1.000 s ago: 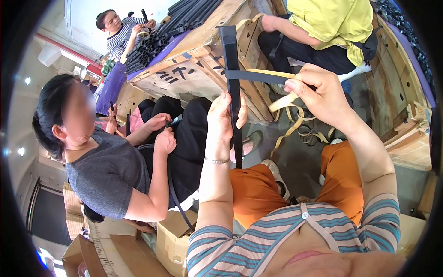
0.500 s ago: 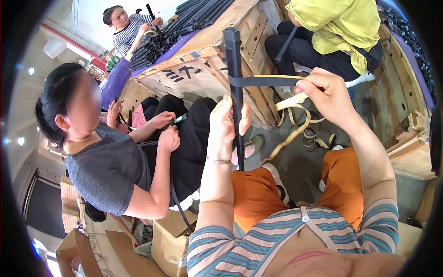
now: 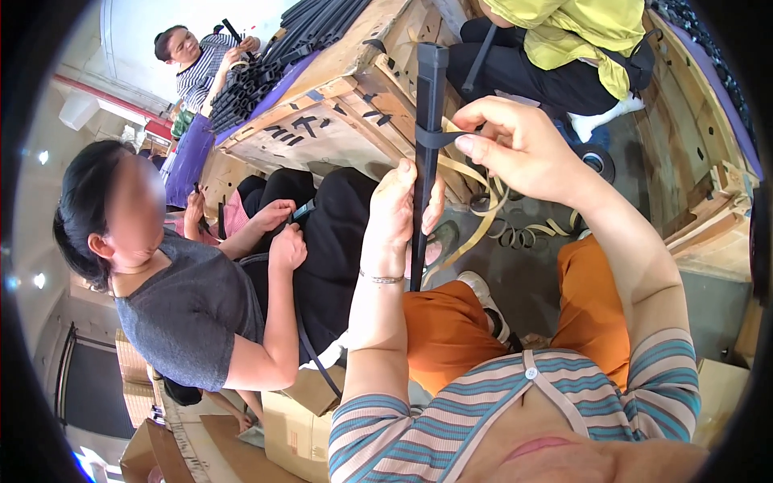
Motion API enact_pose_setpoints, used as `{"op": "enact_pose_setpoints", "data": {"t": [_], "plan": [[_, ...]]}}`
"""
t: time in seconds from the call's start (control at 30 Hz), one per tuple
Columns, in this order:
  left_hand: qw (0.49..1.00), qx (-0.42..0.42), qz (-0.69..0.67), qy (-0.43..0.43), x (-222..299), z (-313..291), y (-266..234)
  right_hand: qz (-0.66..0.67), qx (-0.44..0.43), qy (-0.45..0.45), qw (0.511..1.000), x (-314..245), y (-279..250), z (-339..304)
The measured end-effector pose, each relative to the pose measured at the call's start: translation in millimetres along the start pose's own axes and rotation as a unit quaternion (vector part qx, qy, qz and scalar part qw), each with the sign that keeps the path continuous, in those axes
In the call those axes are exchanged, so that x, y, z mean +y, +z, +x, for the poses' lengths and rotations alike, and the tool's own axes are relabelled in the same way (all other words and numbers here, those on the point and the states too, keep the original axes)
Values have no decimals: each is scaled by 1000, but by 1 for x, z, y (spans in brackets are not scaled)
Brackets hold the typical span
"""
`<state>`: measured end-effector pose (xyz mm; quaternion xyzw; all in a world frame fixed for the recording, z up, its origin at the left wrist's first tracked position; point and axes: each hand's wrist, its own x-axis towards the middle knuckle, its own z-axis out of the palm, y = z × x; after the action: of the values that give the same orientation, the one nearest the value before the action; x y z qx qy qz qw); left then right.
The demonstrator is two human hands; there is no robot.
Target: Applying adhesive strips to black plastic components in a workshop.
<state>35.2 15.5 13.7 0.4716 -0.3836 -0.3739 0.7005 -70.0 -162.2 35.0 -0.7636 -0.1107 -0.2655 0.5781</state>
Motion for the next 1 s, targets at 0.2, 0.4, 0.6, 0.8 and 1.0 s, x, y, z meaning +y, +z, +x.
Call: {"op": "enact_pose_setpoints", "data": {"t": [0.2,0.4,0.6,0.8,1.0], "plan": [[1000,13,15,-15,0,-1,2,-105,56,-93,989,-9,11,2],[999,-29,14,-1,2,0,5,-100,75,-36,992,-5,14,0],[986,-140,61,-73,-3,-5,32,-127,137,133,973,34,4,28],[960,-178,-215,-22,-6,18,4,155,8,92,984,24,3,18],[946,-209,-247,-34,-19,24,5,282,-68,-38,956,-4,14,20]]}}
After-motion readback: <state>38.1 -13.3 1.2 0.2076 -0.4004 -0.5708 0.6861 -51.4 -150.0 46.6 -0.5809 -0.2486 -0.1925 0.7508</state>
